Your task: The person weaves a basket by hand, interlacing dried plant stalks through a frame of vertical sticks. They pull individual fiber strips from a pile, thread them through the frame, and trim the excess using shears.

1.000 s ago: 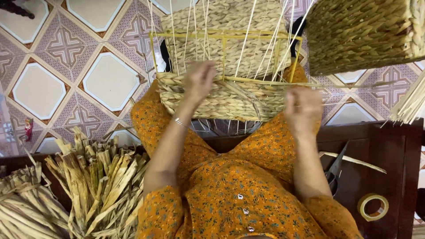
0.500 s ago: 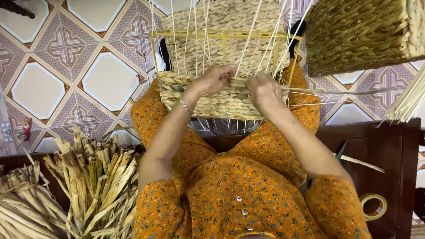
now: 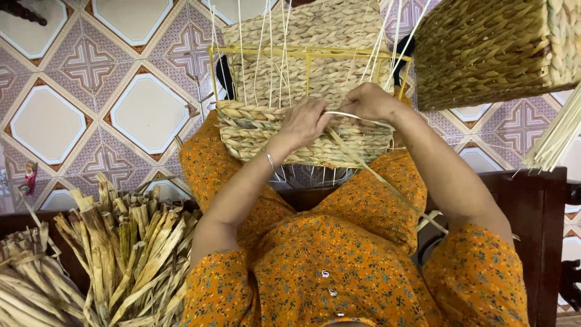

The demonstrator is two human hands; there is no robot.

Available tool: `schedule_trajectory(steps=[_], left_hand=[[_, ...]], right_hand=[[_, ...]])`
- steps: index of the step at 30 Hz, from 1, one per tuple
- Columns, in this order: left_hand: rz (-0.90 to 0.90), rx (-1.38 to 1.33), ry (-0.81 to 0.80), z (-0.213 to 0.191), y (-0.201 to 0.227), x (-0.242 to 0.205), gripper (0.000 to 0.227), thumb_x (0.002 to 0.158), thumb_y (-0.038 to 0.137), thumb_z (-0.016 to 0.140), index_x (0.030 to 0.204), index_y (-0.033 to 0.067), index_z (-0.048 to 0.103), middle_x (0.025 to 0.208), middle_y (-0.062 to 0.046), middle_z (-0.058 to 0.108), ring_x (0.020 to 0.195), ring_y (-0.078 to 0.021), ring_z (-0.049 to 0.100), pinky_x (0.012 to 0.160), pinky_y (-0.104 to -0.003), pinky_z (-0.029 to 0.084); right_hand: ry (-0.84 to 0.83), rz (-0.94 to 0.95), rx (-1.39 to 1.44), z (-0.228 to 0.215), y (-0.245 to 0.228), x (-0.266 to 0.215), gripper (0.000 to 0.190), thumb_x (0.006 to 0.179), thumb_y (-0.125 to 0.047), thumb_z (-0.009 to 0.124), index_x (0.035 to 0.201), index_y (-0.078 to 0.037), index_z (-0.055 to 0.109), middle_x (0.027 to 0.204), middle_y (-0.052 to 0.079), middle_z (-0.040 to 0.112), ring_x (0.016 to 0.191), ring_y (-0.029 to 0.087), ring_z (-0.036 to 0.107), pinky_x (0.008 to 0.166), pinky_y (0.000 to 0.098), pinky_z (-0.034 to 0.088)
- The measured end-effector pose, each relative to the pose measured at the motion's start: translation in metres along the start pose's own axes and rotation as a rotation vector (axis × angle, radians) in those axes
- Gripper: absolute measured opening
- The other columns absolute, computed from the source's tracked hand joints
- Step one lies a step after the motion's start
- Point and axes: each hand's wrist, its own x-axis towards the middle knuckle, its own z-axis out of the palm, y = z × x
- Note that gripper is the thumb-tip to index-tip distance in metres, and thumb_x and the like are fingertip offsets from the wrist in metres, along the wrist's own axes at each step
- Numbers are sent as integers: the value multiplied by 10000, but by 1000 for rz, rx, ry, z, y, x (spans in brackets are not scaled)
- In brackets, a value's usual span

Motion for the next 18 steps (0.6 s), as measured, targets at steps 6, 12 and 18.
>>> schedule_trajectory(steps=[6,12,18], left_hand=[[119,-17,363,17,-14,-20,201,1053,104,557,1253,99,552,1225,-154,608,1041,-291,671,868,-403,636],[303,171,397,1,-9,-36,148,938,-15,560,1006,65,455,1284,-200,624,1079,-347,698,632,-249,645],[-104,-89,39,-11,-5,-5,131,1029,32,537,1148,32,482,770,-110,579,627,-227,595,513,-311,562]], right_hand=[[131,-94,2,29,20,-8,275,1023,-290,576,974,-55,710,829,156,728,605,183,671,593,341,633],[619,-329,-296,81,63,27,421,971,-503,686,895,-96,605,641,58,613,447,189,498,426,378,464],[818,-376,-557,95,64,17,422,978,-457,676,821,-86,552,535,40,553,385,134,432,340,364,396]])
